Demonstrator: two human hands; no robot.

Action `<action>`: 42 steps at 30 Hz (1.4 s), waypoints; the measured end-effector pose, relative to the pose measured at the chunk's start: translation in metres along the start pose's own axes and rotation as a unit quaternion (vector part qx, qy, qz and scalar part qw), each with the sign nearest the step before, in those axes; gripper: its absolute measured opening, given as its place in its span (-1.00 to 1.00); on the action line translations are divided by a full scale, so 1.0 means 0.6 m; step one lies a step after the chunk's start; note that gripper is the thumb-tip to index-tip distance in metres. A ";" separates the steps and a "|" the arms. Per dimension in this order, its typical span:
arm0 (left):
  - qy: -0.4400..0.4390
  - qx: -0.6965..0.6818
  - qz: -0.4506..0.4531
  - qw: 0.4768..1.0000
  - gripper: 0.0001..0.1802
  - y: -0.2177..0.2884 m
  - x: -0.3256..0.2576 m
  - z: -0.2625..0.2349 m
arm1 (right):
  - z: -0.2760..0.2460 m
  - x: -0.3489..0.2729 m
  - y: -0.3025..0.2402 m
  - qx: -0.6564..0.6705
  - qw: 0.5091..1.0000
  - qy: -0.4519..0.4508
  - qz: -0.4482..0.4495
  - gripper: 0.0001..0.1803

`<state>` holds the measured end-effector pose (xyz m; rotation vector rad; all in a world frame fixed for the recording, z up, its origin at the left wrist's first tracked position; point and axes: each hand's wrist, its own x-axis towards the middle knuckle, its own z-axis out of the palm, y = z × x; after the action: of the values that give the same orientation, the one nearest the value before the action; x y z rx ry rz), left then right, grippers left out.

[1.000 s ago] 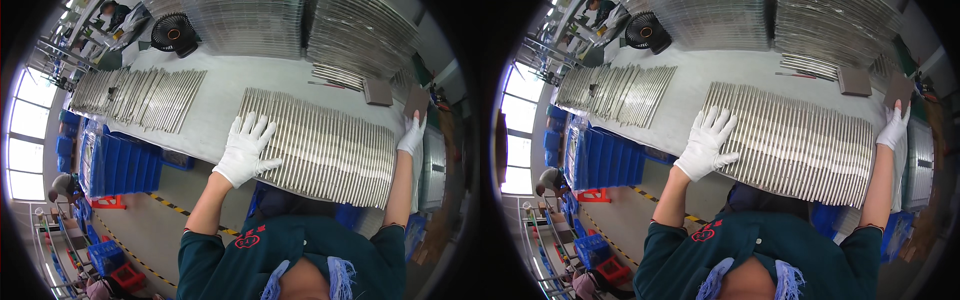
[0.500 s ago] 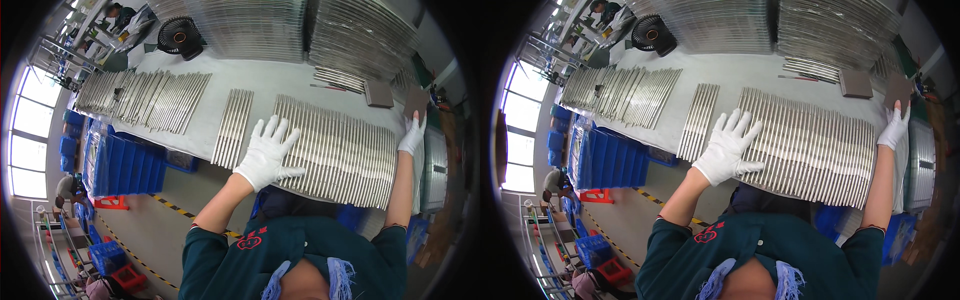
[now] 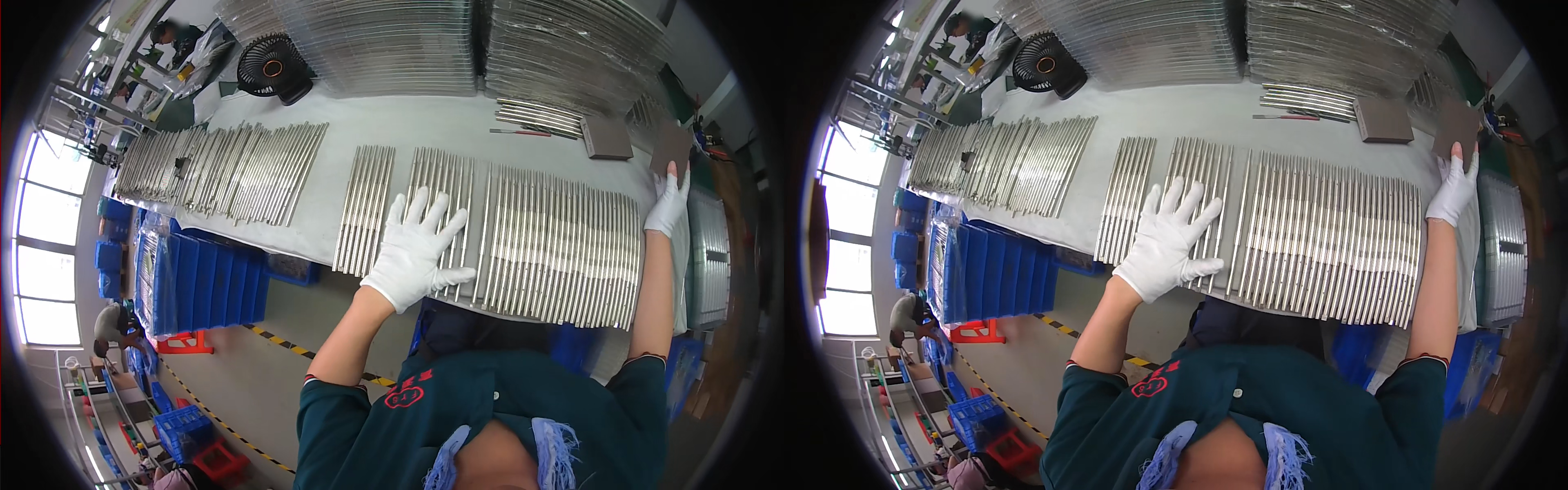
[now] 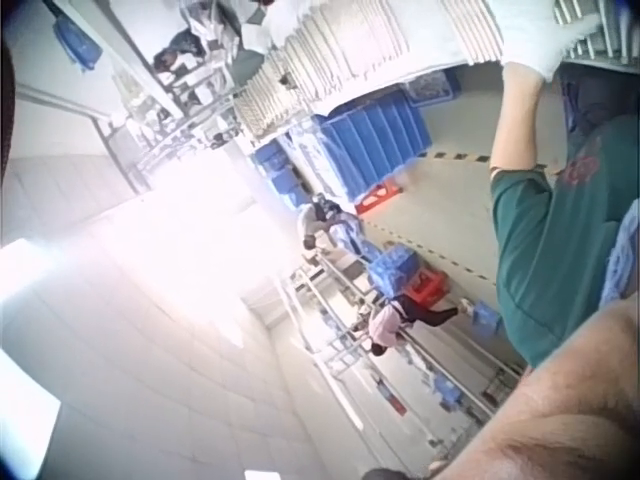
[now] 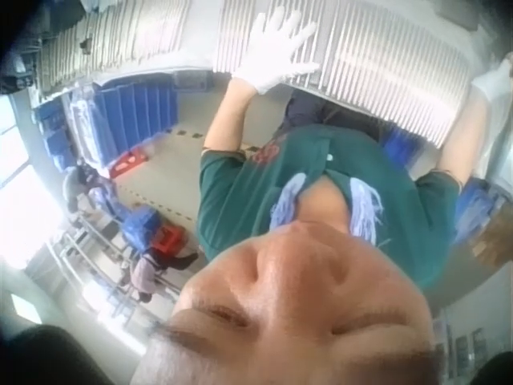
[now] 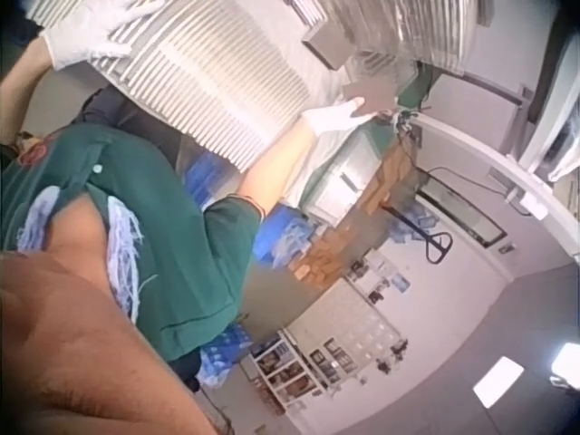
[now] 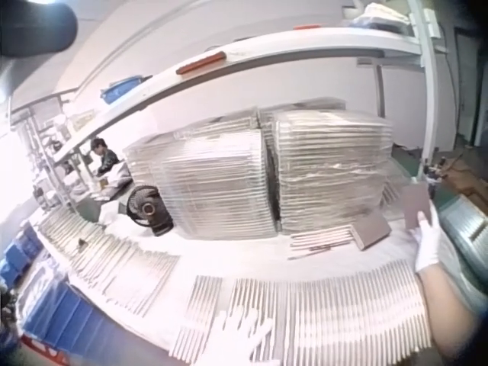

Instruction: Organizing, aligning, and grouping thin metal rods on a factory workbench.

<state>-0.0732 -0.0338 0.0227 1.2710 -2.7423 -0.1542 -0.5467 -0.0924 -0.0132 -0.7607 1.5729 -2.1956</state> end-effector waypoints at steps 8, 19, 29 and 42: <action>0.041 0.008 -0.044 0.998 0.02 -0.021 -0.018 0.010 | 0.000 -0.005 -0.007 -0.001 1.000 -0.020 0.001 -0.25; 0.024 -0.053 0.055 0.997 0.05 0.061 0.032 0.022 | -0.003 0.001 0.002 0.003 1.000 -0.010 -0.014 -0.29; 0.032 -0.022 0.033 0.999 -0.02 0.023 0.008 0.009 | 0.001 -0.008 -0.017 0.040 0.999 0.019 0.017 -0.21; 0.015 -0.109 0.164 0.980 0.12 0.165 0.093 0.036 | 0.012 -0.017 -0.023 0.033 0.999 0.003 0.014 -0.29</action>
<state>-0.1867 -0.0115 0.0188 0.7499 -2.7671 -0.3883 -0.5334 -0.0876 -0.0008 -0.7104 1.4973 -2.2200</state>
